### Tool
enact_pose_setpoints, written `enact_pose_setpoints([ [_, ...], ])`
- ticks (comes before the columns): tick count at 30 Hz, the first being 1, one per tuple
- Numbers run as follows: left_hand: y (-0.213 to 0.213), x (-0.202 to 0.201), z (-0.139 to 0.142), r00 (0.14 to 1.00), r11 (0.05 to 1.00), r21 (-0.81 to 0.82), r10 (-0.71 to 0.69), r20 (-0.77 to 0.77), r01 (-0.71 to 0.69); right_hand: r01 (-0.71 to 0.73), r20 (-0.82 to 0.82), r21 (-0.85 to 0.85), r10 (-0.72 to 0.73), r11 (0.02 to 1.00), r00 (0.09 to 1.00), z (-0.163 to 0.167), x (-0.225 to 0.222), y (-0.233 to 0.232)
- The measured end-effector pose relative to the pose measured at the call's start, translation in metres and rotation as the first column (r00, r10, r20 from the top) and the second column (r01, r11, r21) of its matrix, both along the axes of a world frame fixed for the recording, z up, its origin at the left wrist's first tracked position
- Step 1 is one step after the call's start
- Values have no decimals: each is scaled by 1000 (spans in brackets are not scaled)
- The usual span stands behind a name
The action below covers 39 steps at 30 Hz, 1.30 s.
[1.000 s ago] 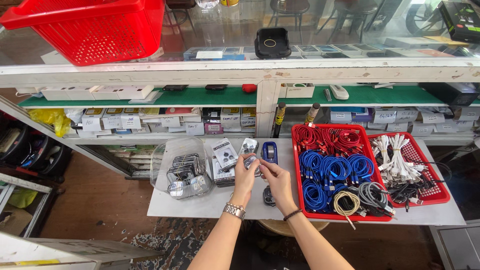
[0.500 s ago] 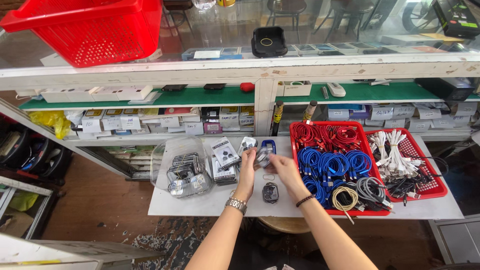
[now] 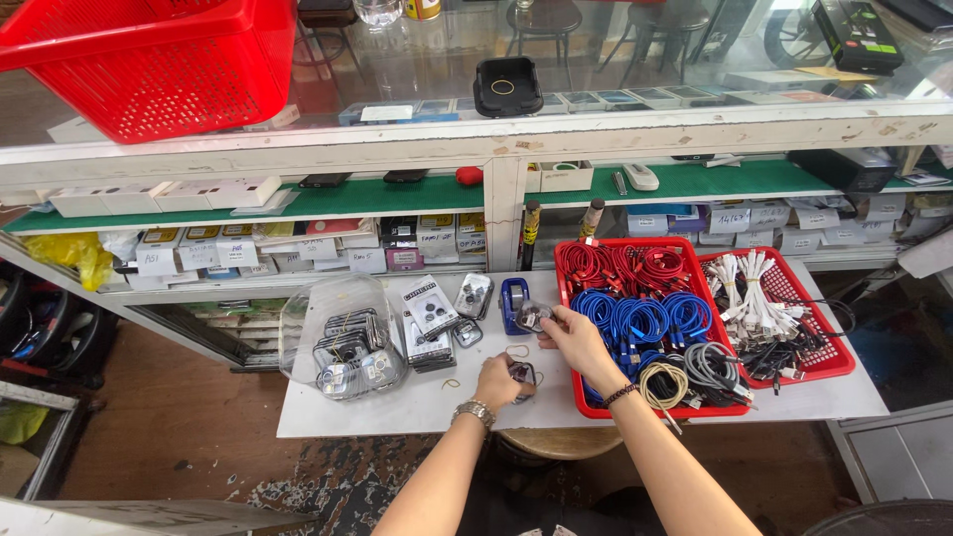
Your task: The person stands at a shop counter and packages small round camera/phone accessories. They take each item, stretch a rubber band around it to secure it, and set the banded item on the counter, working through the items one at a time.
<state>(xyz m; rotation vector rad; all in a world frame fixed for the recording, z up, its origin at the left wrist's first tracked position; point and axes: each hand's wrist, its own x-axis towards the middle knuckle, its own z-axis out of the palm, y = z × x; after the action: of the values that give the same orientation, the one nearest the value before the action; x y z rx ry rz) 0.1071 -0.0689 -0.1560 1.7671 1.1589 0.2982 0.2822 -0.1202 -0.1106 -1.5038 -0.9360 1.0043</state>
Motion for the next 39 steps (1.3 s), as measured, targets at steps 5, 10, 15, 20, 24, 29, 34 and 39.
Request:
enact_pose_setpoints([
  [5, 19, -20, 5, 820, 725, -682, 328, 469, 100, -38, 82, -63, 44, 997, 996, 12, 6, -6],
  [10, 27, -40, 31, 672, 674, -701, 408, 617, 234, -101, -199, -89, 82, 991, 977, 19, 3, 1],
  [15, 34, -43, 43, 463, 607, -707, 541, 702, 364, 56, -411, -54, -73, 997, 909, 12, -12, 7],
  [20, 39, -40, 29, 456, 652, -700, 549, 701, 291, 7, -435, -56, -31, 998, 900, 13, -17, 5],
  [24, 39, -34, 19, 448, 720, -669, 545, 709, 183, 23, -332, -47, -37, 999, 943, 11, -18, 9],
  [29, 32, -21, 15, 363, 762, -644, 583, 727, 65, 45, -273, -52, -58, 998, 960, -3, -37, 18],
  [34, 27, -13, 16, 282, 765, -643, 611, 740, 30, 115, -408, -91, -142, 989, 902, -12, -61, 19],
  [39, 37, -24, 17, 319, 740, -664, 607, 728, 107, 50, -435, -57, -70, 997, 898, 4, -41, 15],
])
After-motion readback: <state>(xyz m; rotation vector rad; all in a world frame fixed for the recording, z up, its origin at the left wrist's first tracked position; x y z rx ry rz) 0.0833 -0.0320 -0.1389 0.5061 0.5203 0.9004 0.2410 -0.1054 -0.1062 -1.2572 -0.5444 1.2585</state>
